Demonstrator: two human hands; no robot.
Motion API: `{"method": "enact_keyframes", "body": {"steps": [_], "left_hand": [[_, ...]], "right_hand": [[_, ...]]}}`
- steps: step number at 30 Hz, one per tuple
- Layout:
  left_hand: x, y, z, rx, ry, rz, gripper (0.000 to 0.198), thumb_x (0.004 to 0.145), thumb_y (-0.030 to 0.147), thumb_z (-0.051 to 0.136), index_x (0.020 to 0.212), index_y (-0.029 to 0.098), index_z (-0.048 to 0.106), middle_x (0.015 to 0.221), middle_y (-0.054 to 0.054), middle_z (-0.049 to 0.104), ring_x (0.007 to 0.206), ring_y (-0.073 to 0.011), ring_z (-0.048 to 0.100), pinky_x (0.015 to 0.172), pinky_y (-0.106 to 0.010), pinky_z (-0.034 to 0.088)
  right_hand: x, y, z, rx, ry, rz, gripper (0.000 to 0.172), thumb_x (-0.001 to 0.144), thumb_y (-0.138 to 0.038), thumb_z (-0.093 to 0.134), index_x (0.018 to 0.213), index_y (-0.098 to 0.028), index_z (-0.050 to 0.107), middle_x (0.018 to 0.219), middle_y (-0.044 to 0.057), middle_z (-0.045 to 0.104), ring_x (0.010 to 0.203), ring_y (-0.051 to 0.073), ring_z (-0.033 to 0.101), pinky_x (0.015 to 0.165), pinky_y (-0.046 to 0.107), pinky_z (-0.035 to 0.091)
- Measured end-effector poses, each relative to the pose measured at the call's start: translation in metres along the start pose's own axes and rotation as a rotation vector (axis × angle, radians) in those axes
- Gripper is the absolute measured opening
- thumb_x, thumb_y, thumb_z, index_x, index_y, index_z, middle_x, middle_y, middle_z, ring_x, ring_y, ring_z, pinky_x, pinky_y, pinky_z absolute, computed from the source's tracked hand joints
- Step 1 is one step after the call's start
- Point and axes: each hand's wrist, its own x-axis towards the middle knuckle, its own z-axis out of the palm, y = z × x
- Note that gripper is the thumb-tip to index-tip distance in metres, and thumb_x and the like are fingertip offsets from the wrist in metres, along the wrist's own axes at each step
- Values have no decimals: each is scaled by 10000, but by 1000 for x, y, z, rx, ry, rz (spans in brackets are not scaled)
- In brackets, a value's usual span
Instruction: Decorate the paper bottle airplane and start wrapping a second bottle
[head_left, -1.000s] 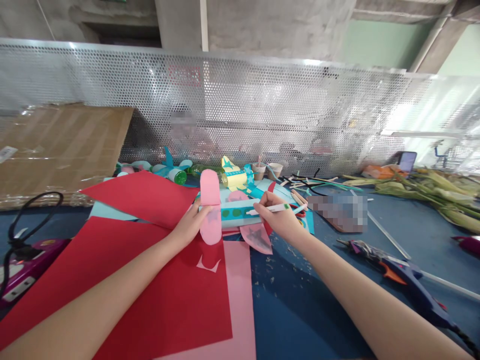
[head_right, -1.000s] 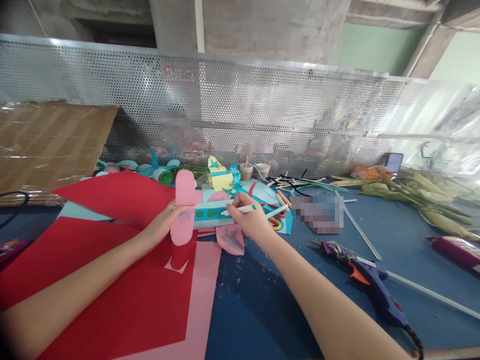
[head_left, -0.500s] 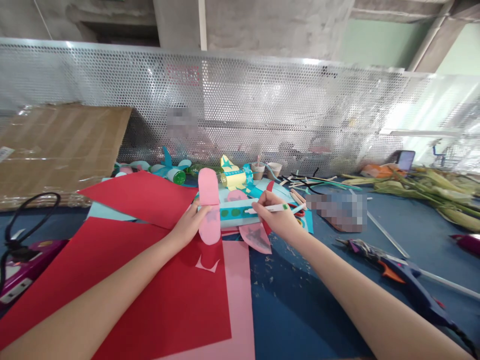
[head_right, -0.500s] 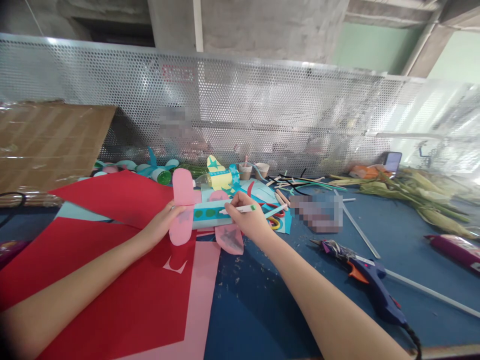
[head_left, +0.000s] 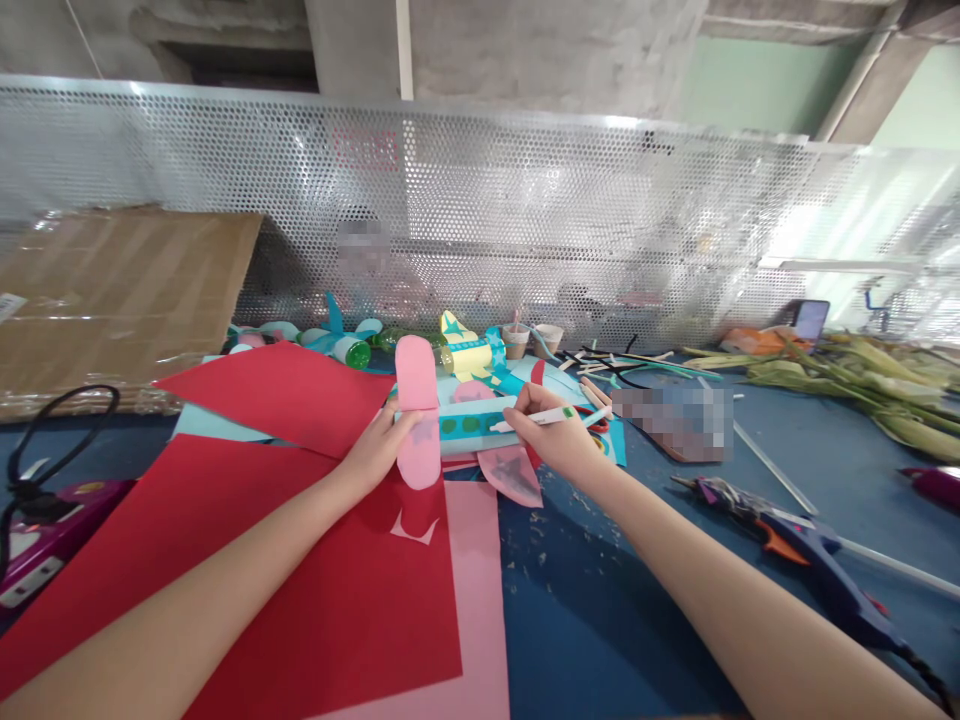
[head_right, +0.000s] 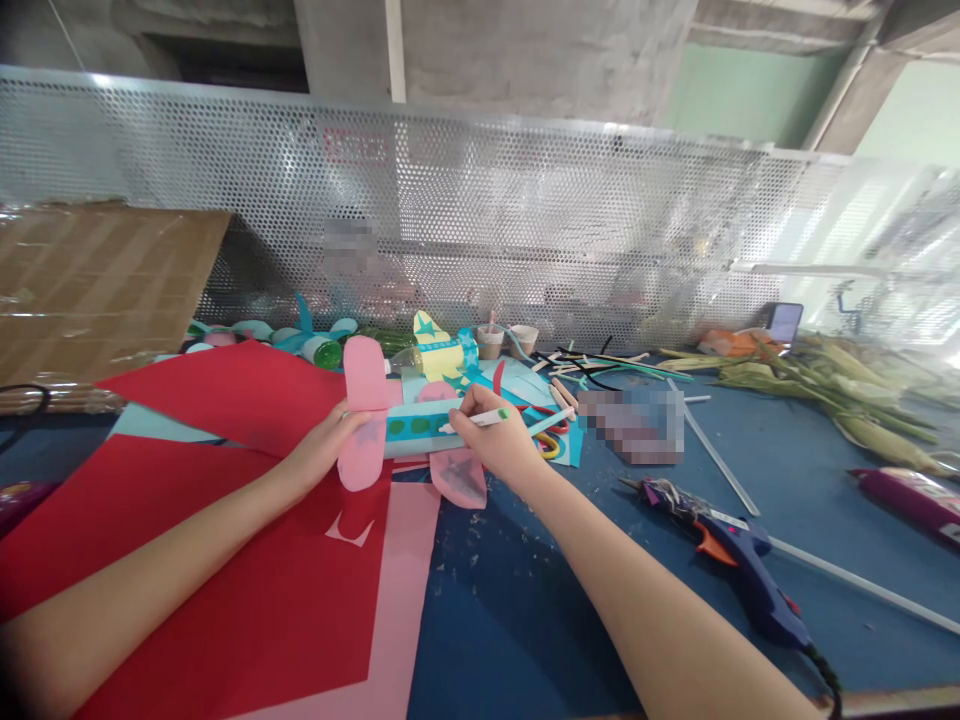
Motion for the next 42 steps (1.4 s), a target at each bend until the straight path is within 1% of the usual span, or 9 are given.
{"method": "enact_keyframes", "body": {"steps": [5, 11, 16, 21, 25, 28, 34, 38, 42], "left_hand": [[-1, 2, -1, 52, 22, -23, 391, 781, 515, 478, 991, 224, 633, 1037, -30, 696, 1027, -283, 615, 906, -361, 472], [-1, 0, 0, 23, 11, -21, 385, 787, 503, 488, 1014, 229, 635, 1066, -23, 687, 1048, -273, 604, 902, -343, 466], [-2, 4, 0, 19, 15, -20, 372, 775, 504, 489, 978, 230, 637, 1062, -22, 685, 1046, -273, 602, 912, -343, 461], [-3, 8, 0, -11, 16, -20, 405, 760, 491, 501, 1039, 227, 627, 1100, -27, 693, 1059, -279, 611, 919, -345, 472], [-2, 6, 0, -16, 12, 16, 428, 768, 479, 505, 1105, 244, 623, 1208, -25, 673, 1127, -282, 594, 981, -352, 444], [-1, 4, 1, -24, 6, 22, 456, 774, 481, 505, 1146, 239, 610, 1214, -32, 674, 1135, -284, 594, 990, -362, 443], [-2, 6, 0, -10, 7, -8, 449, 759, 501, 492, 1087, 226, 626, 1178, -37, 681, 1114, -285, 604, 975, -359, 453], [-3, 7, 0, 10, 10, -17, 427, 758, 498, 491, 1061, 233, 635, 1138, -29, 693, 1095, -285, 610, 951, -354, 464], [-2, 5, 0, -2, 14, 0, 417, 771, 494, 498, 1072, 239, 635, 1136, -23, 698, 1086, -284, 614, 952, -355, 465]], "right_hand": [[1, 1, -1, 3, 31, 6, 205, 733, -315, 541, 608, -249, 393, 484, -70, 422, 493, 130, 388, 514, 269, 295], [1, 0, -3, -38, 41, 7, 203, 727, -306, 540, 596, -247, 396, 497, -67, 422, 506, 130, 392, 520, 270, 291], [1, 0, -3, 5, 18, 8, 202, 725, -313, 539, 603, -250, 391, 496, -73, 408, 501, 127, 379, 524, 271, 292], [1, 1, -3, -1, 51, 4, 205, 725, -308, 532, 595, -248, 385, 499, -67, 423, 503, 129, 389, 523, 271, 296], [1, 1, -3, -2, 20, 15, 199, 726, -301, 540, 602, -250, 393, 485, -70, 420, 496, 131, 388, 521, 271, 298], [1, 1, -3, -11, 43, 16, 210, 727, -298, 538, 591, -249, 386, 491, -65, 427, 500, 132, 396, 522, 273, 303], [2, 2, -2, -12, 10, 18, 197, 732, -313, 542, 609, -249, 402, 472, -70, 433, 483, 129, 391, 512, 270, 298], [3, 4, -4, 25, 61, 22, 209, 737, -330, 533, 604, -248, 394, 479, -69, 436, 481, 126, 400, 514, 270, 303], [3, 3, -4, 36, 60, 18, 212, 745, -339, 546, 615, -247, 406, 479, -71, 442, 470, 122, 396, 506, 270, 299]]}}
